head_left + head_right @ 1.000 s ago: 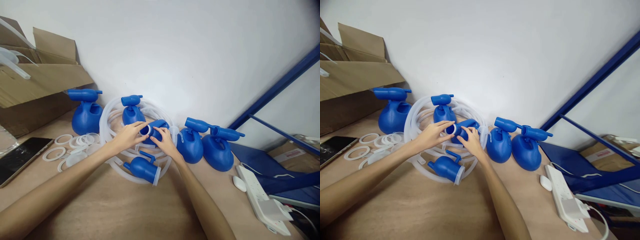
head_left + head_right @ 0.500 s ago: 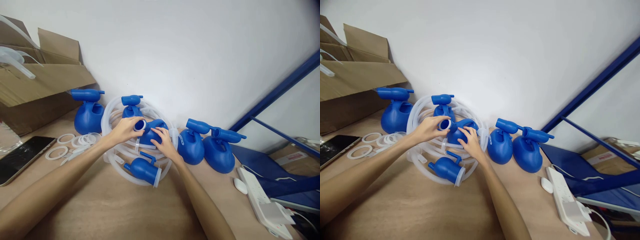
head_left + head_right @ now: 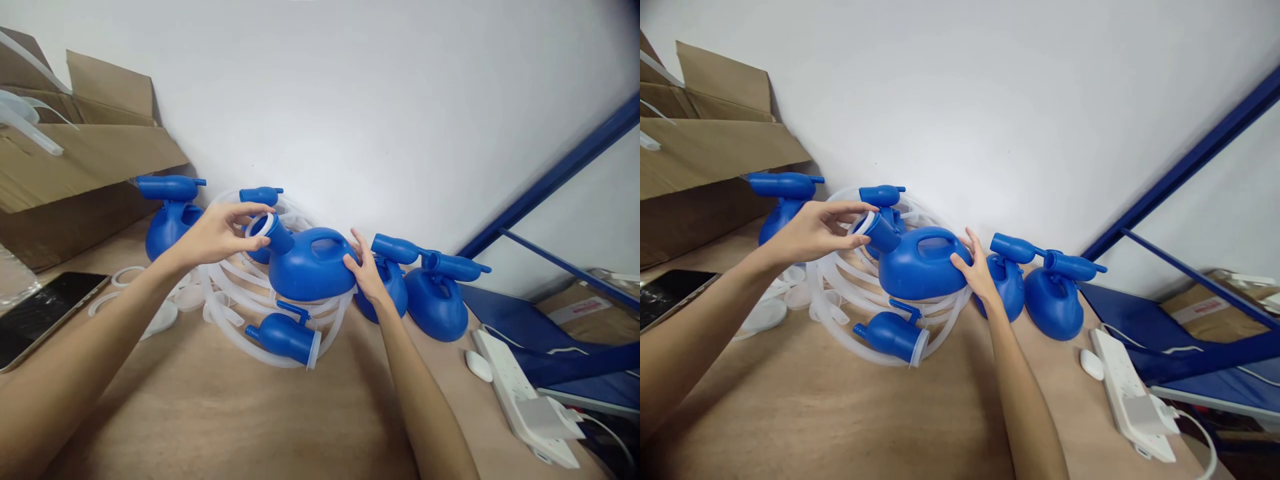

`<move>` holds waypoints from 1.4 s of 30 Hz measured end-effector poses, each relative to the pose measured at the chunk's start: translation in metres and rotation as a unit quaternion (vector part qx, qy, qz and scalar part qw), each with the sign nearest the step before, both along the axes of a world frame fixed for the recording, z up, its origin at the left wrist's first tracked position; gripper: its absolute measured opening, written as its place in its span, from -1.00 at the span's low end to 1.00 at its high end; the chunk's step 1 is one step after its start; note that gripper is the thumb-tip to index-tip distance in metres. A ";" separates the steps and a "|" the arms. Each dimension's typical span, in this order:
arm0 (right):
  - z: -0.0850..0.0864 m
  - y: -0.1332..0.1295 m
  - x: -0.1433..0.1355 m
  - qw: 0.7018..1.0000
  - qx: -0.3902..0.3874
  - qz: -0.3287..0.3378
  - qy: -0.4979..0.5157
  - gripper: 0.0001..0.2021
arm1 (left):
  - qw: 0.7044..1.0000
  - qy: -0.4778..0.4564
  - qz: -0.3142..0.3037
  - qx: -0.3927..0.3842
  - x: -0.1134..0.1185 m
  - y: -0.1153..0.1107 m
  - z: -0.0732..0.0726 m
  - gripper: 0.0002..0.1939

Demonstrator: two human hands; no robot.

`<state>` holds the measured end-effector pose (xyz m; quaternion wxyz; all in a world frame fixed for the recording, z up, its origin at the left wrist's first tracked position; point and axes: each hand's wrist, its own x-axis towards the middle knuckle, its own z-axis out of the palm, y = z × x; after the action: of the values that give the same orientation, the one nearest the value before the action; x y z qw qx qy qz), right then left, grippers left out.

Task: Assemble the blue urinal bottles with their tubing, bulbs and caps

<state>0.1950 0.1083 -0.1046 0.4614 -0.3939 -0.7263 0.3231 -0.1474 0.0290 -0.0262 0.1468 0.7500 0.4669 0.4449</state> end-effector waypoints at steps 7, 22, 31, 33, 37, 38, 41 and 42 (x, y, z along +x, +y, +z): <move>-0.004 -0.001 -0.003 0.998 0.029 -0.014 -0.062 -0.63 | 0.996 -0.012 -0.059 -0.061 0.007 0.018 -0.021 -0.28; 0.050 -0.035 -0.005 0.971 0.163 -0.109 -0.137 -0.78 | 0.987 0.106 -0.090 0.084 0.026 -0.010 0.000 -0.27; 0.078 -0.054 0.012 0.942 0.189 -0.130 -0.243 -0.71 | 0.975 0.147 -0.078 0.148 0.030 -0.016 0.000 -0.32; 0.080 -0.054 0.013 0.942 0.187 -0.126 -0.249 -0.70 | 0.970 0.157 -0.096 0.156 0.031 -0.018 0.001 -0.38; 0.081 -0.055 0.012 0.946 0.179 -0.104 -0.249 -0.72 | 0.963 0.172 -0.151 0.142 0.031 -0.015 0.001 -0.48; 0.081 -0.055 0.012 0.948 0.178 -0.104 -0.245 -0.72 | 0.962 0.170 -0.159 0.145 0.031 -0.014 0.000 -0.49; 0.081 -0.054 0.013 0.950 0.173 -0.107 -0.237 -0.72 | 0.956 0.172 -0.170 0.165 0.033 -0.014 -0.003 -0.51; 0.081 -0.054 0.013 0.950 0.171 -0.107 -0.237 -0.71 | 0.954 0.181 -0.167 0.173 0.034 -0.016 -0.004 -0.53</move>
<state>0.2080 0.0541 -0.0235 0.3687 -0.4501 -0.8123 0.0404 -0.1136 0.0131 -0.0300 0.0000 0.8992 0.2692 0.3450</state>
